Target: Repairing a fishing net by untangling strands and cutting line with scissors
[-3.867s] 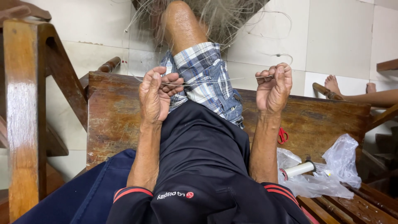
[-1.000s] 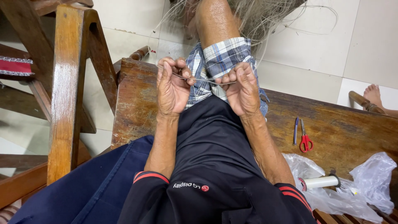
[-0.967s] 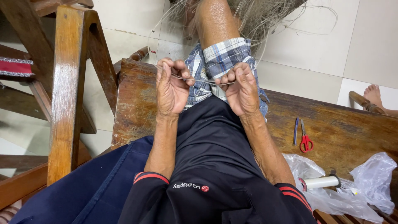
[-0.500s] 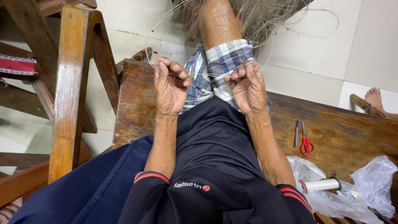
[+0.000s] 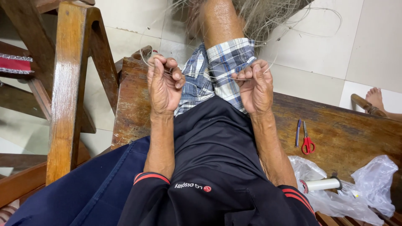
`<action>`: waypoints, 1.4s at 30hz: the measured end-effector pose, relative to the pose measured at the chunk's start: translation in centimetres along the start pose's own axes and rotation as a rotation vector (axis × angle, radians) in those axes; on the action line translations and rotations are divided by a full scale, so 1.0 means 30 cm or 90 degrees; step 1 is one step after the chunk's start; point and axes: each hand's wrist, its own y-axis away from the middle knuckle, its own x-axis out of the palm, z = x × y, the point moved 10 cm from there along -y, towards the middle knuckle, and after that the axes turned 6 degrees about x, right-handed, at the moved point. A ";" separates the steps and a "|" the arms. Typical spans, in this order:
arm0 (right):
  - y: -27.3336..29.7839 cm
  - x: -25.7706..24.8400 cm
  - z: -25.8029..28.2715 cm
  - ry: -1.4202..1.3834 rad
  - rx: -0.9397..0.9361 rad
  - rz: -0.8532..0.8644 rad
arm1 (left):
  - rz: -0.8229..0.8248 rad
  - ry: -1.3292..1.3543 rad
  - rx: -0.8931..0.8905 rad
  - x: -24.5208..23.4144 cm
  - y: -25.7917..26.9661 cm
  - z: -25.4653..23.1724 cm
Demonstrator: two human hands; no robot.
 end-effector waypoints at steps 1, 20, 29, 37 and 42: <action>0.000 0.001 0.002 -0.001 -0.002 -0.001 | 0.001 0.000 -0.002 0.007 0.002 -0.003; -0.022 -0.104 0.033 -0.009 0.034 0.000 | -0.057 -0.046 0.090 0.047 0.024 -0.055; -0.018 -0.249 0.085 0.024 0.061 -0.043 | 0.047 0.031 0.074 0.158 0.067 0.003; -0.037 -0.231 0.107 0.088 0.052 -0.090 | 0.126 0.038 0.083 0.241 0.107 0.020; -0.045 -0.186 0.157 0.126 0.004 -0.148 | 0.167 0.024 0.102 0.230 0.120 0.034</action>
